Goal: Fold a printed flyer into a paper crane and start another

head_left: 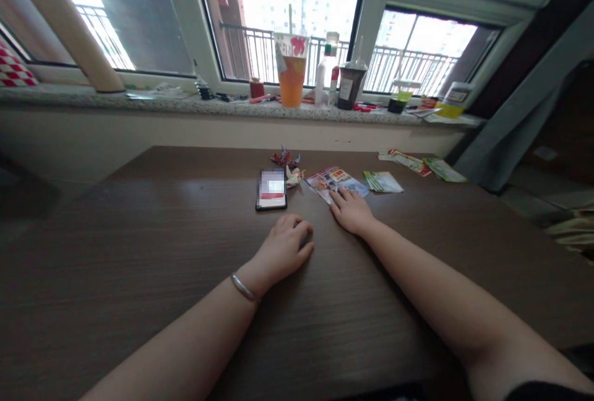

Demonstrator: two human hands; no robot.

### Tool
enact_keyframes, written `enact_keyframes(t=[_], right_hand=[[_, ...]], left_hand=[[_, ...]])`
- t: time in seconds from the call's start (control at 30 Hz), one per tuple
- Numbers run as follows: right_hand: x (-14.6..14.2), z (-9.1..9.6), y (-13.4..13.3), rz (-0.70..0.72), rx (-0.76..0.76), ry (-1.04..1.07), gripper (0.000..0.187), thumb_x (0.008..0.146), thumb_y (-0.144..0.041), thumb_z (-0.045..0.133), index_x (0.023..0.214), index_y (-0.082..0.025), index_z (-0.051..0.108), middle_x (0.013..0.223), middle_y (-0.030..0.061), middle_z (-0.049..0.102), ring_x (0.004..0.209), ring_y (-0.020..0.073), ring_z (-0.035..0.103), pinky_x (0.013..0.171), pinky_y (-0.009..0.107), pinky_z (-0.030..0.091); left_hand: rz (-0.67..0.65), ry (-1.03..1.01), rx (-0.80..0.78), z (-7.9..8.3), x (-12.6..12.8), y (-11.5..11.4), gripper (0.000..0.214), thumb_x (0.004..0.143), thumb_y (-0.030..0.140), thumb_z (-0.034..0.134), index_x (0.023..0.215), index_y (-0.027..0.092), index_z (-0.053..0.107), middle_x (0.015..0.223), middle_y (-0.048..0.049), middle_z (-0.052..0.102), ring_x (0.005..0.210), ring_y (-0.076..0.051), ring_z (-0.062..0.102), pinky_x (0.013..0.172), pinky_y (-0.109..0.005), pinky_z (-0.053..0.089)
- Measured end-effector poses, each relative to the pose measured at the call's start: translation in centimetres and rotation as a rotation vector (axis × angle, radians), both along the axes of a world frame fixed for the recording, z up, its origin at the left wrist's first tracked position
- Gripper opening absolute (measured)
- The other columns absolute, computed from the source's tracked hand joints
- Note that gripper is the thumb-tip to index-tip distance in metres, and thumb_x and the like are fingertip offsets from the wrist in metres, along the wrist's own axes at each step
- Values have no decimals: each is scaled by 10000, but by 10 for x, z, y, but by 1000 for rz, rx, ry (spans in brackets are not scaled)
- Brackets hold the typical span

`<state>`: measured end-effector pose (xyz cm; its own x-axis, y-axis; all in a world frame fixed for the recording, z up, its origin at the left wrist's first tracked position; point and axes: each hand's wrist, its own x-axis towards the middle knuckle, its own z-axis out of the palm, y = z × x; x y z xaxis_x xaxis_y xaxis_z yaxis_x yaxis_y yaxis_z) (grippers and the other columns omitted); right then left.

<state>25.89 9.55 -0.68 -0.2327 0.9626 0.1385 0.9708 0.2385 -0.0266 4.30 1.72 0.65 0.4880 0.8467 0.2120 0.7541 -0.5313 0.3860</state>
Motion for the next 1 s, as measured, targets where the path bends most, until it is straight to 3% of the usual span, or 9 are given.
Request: enact_keyframes(t=[0.17,0.3,0.4,0.57,0.77,1.0], right_hand=[[17,-1,-36,27,13,-34,530,956,-415,354,1444,-215,411,1481,152,406,1295,347,430,1058,463,295],[19,1,-47,40,48,-31,545,950,-425,373,1411,-147,454,1449,164,449,1278,338,444,1061,442,303],[16,8,-48,18,98,-2,548,926,-431,432,1350,-90,499,1340,180,554,1193,329,516,1027,414,351],[20,14,-44,20,95,63,409,907,-469,485,1108,-144,632,1071,142,686,1013,292,616,882,370,452],[41,7,-28,34,61,108,359,937,-425,474,1131,-178,649,1222,98,651,1127,243,587,962,334,427],[37,10,-29,15,46,-71,307,979,-246,364,1035,-187,660,1084,103,699,992,224,640,832,302,452]], left_hand=[[1,22,10,-1,1,0,209,832,299,560,1011,199,598,1129,-102,529,1106,-278,474,998,-441,391],[-11,11,37,-4,1,2,205,830,298,563,1006,198,598,1113,-95,532,1086,-273,476,1000,-441,385],[-14,21,43,-6,0,3,211,835,306,560,1015,202,599,1115,-93,532,1089,-274,472,999,-444,387],[-27,30,59,-6,0,2,206,847,307,550,1019,204,596,1115,-90,530,1085,-269,473,995,-438,394],[-16,62,49,-6,2,2,220,846,305,556,1037,206,599,1126,-92,531,1094,-272,477,995,-446,401],[-23,73,67,-5,3,1,209,854,295,546,1030,197,597,1130,-98,533,1096,-267,480,1007,-438,395]])
